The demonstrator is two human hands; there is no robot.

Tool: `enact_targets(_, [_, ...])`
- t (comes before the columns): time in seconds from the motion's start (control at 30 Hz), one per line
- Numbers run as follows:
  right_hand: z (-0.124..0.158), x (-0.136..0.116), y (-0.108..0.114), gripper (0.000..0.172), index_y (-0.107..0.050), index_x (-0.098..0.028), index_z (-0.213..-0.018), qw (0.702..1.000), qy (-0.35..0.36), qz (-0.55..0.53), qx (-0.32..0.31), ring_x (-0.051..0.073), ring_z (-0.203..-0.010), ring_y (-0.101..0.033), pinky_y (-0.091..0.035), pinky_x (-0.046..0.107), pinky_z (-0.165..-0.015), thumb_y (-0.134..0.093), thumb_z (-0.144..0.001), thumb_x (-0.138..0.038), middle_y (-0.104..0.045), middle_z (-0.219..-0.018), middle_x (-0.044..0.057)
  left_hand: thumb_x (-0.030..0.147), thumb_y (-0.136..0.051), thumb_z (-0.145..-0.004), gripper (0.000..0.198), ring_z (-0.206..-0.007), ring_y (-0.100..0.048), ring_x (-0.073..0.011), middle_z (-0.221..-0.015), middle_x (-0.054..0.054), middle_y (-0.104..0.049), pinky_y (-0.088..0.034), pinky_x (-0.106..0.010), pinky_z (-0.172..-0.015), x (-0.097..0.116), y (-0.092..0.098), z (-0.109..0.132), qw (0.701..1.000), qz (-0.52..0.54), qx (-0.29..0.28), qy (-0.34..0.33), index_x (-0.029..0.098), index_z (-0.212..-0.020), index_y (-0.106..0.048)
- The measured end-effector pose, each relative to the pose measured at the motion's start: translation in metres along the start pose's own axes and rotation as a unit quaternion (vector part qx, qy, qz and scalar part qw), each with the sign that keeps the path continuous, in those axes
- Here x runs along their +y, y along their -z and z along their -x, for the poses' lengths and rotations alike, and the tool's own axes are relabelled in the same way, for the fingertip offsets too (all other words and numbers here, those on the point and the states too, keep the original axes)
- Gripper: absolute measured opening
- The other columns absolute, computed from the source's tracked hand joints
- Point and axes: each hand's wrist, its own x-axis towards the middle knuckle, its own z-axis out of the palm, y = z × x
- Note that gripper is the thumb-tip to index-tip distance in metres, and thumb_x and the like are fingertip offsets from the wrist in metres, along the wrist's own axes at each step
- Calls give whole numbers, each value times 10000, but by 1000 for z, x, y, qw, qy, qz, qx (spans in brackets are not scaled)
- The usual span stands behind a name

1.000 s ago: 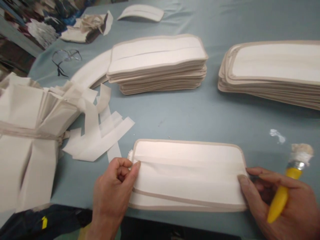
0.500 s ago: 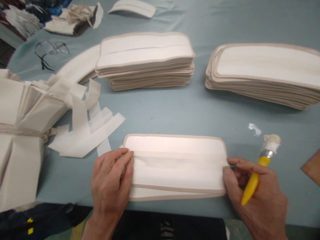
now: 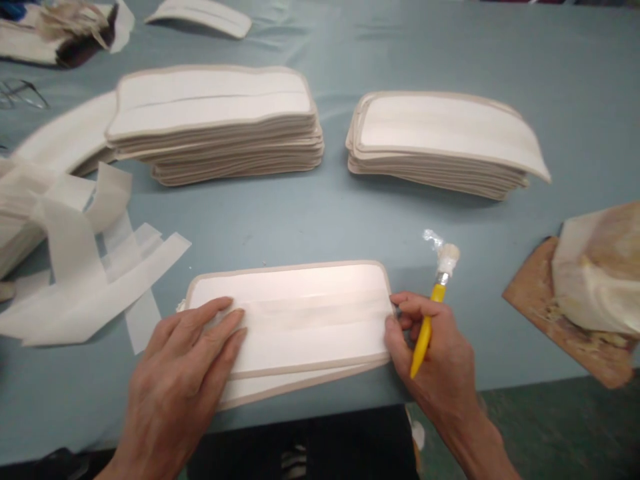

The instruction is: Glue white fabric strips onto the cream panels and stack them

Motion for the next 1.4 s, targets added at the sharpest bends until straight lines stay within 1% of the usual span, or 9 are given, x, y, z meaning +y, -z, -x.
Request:
enact_targets(0.2, [1, 1, -2, 170, -565, -219, -1132, 1000, 3, -28, 7, 151, -677, -670, -575, 282, -679, -589, -963, -213, -726, -949, 29, 224, -560, -1034, 249, -1089, -634, -276, -1293, -113, -674, -558, -453, -961, 25, -10, -26, 999, 31, -8, -33, 201, -1271, -634])
enact_targets(0.3, [-1, -1, -2, 182, -542, -225, -1138, 999, 11, -40, 8, 158, -686, -665, -587, 292, -694, -574, -965, -179, -730, -989, 45, 229, -545, -1036, 246, -1069, -638, -285, -1273, -121, -684, -569, -464, -938, 35, -17, -38, 998, 30, -14, -45, 193, -1261, -636])
enact_targets(0.4, [-3, -3, -2, 223, -523, -235, -1157, 998, 19, -60, 18, 170, -721, -682, -602, 305, -726, -557, -956, -144, -728, -1023, 55, 254, -526, -1042, 248, -1046, -637, -293, -1240, -123, -686, -563, -470, -913, 44, -23, -50, 997, 37, -15, -59, 190, -1249, -647])
enact_targets(0.6, [-5, -3, 0, 299, -518, -230, -1194, 996, 11, -92, 9, 201, -853, -721, -608, 311, -785, -542, -927, -100, -702, -988, 48, 237, -522, -1049, 221, -991, -602, -252, -1146, -93, -655, -529, -401, -860, 67, -32, -71, 993, 57, -26, -101, 173, -1221, -645])
enact_targets(0.73, [-6, -2, 0, 329, -507, -230, -1193, 994, 12, -111, 9, 210, -890, -719, -601, 315, -804, -520, -903, -75, -692, -1000, 54, 238, -528, -1051, 222, -964, -587, -237, -1116, -85, -638, -517, -383, -852, 79, -37, -83, 990, 70, -38, -117, 162, -1227, -640])
enact_targets(0.83, [-6, -1, 0, 328, -497, -227, -1198, 993, 11, -115, 9, 217, -907, -715, -592, 317, -798, -511, -909, -70, -684, -997, 55, 238, -519, -1054, 203, -938, -596, -224, -1096, -70, -646, -518, -372, -840, 86, -40, -91, 988, 81, -44, -121, 179, -1201, -646])
enact_targets(1.0, [-7, -1, 1, 307, -493, -227, -1184, 993, 6, -120, 6, 217, -900, -706, -589, 323, -782, -499, -920, -69, -677, -983, 54, 268, -504, -1063, 203, -918, -617, -213, -1067, -57, -669, -530, -356, -826, 97, -44, -101, 987, 94, -44, -119, 201, -1187, -651])
enact_targets(1.2, [-8, -2, 2, 310, -498, -223, -1183, 993, 2, -120, 9, 212, -862, -703, -592, 325, -765, -492, -914, -68, -677, -968, 51, 307, -508, -1064, 246, -911, -628, -219, -1057, -61, -692, -539, -366, -803, 105, -50, -105, 986, 119, -60, -104, 218, -1205, -688])
enact_targets(1.4, [-8, -2, 3, 298, -506, -203, -1179, 994, 2, -106, 5, 222, -835, -700, -588, 336, -747, -488, -917, -64, -679, -958, 56, 309, -517, -1059, 265, -897, -616, -231, -1061, -74, -694, -545, -386, -792, 113, -52, -109, 986, 112, -57, -108, 193, -1202, -708])
